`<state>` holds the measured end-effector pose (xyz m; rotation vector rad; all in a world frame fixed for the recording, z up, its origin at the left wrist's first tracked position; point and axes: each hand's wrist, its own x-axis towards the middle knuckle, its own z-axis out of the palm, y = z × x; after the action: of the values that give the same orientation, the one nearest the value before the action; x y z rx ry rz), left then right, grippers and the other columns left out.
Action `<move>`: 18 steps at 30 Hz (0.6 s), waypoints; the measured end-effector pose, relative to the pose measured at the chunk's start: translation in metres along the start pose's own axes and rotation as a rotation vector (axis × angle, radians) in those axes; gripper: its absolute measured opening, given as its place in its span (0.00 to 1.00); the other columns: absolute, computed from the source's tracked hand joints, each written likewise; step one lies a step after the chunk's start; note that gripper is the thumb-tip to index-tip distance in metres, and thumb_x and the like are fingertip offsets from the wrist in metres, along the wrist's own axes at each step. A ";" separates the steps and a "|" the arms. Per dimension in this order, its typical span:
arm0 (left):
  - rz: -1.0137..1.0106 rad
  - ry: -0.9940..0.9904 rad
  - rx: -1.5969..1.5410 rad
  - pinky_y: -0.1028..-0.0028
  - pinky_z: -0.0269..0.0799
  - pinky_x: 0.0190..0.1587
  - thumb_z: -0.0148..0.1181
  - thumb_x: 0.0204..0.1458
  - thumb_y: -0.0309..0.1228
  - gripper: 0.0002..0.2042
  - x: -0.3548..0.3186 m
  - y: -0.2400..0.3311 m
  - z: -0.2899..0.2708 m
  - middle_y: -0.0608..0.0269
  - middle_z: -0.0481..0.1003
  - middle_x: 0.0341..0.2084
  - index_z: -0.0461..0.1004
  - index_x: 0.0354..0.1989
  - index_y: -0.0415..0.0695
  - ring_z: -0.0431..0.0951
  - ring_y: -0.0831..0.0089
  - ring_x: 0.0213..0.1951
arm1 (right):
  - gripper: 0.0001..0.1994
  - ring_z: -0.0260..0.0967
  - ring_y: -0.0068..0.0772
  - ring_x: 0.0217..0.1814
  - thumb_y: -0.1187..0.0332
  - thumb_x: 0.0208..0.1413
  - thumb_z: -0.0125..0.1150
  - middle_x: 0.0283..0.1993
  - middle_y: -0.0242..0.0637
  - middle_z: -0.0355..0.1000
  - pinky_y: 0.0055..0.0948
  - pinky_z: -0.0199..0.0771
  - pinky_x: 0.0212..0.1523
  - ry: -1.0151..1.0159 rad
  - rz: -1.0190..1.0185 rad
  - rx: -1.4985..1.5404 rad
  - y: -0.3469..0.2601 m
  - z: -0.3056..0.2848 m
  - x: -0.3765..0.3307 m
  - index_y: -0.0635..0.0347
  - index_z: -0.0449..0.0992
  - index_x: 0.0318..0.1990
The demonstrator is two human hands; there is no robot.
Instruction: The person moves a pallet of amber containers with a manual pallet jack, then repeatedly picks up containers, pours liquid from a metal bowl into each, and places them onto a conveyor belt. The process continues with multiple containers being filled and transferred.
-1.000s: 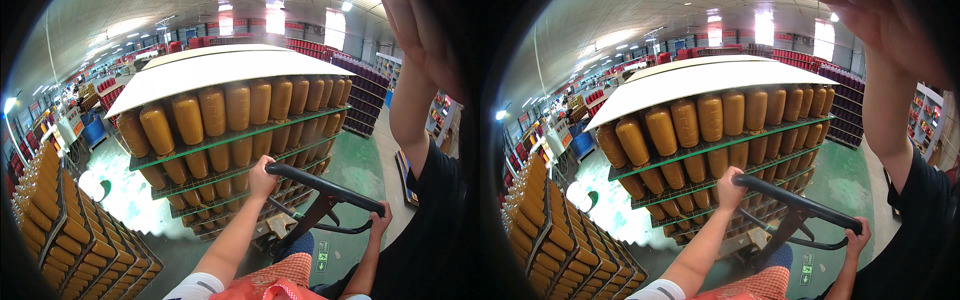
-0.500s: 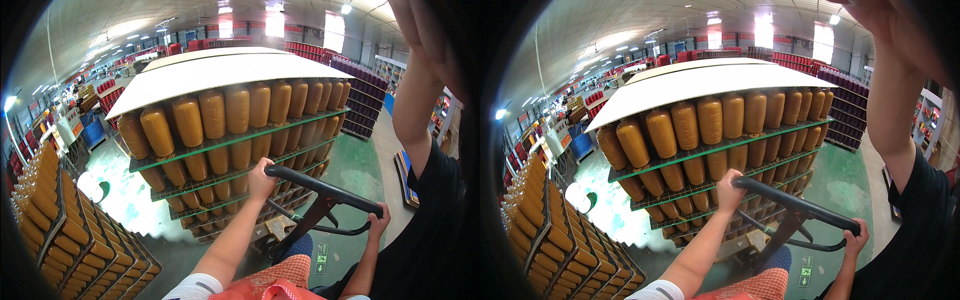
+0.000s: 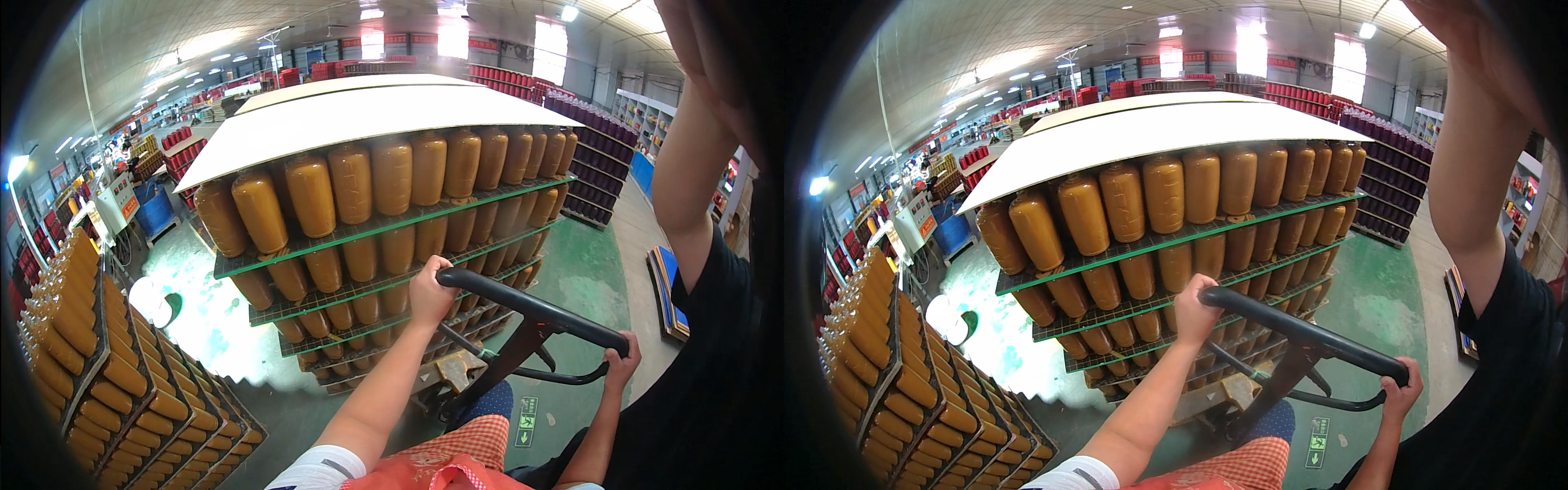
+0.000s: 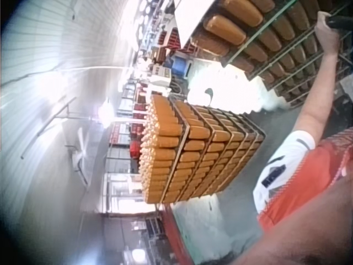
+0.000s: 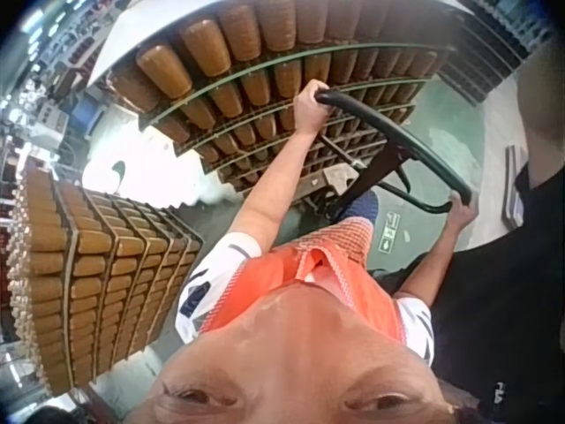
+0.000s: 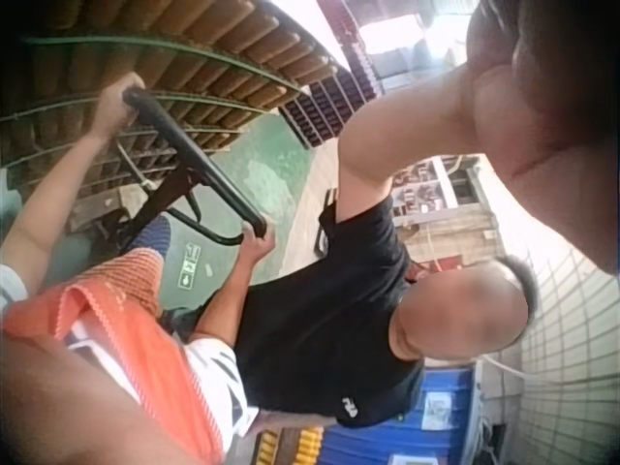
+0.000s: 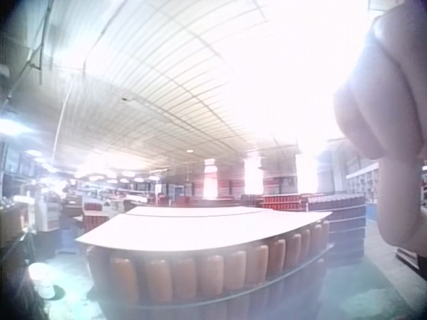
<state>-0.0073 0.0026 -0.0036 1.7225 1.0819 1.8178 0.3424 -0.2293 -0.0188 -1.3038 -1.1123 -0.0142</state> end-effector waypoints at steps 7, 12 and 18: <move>0.009 -0.002 0.043 0.70 0.73 0.31 0.71 0.41 0.26 0.09 0.000 -0.003 0.001 0.57 0.78 0.21 0.75 0.29 0.43 0.80 0.64 0.25 | 0.24 0.62 0.16 0.22 0.53 0.43 0.75 0.27 0.26 0.65 0.19 0.60 0.24 0.007 -0.011 -0.010 0.007 -0.002 0.000 0.63 0.73 0.37; 0.005 -0.001 0.030 0.70 0.73 0.30 0.71 0.41 0.26 0.09 -0.001 0.000 0.000 0.57 0.77 0.20 0.75 0.29 0.43 0.80 0.64 0.25 | 0.25 0.62 0.17 0.22 0.51 0.43 0.76 0.26 0.26 0.64 0.19 0.60 0.24 0.015 -0.019 -0.031 0.009 -0.003 0.000 0.63 0.73 0.37; 0.006 0.008 0.023 0.69 0.73 0.30 0.70 0.41 0.26 0.09 0.000 0.002 -0.001 0.56 0.77 0.21 0.75 0.28 0.43 0.80 0.62 0.25 | 0.27 0.62 0.17 0.23 0.49 0.43 0.76 0.26 0.26 0.65 0.20 0.60 0.24 0.001 0.002 -0.010 -0.002 0.001 0.000 0.63 0.73 0.37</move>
<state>-0.0075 0.0013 -0.0017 1.7353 1.1057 1.8240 0.3408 -0.2295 -0.0173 -1.3133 -1.1117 -0.0189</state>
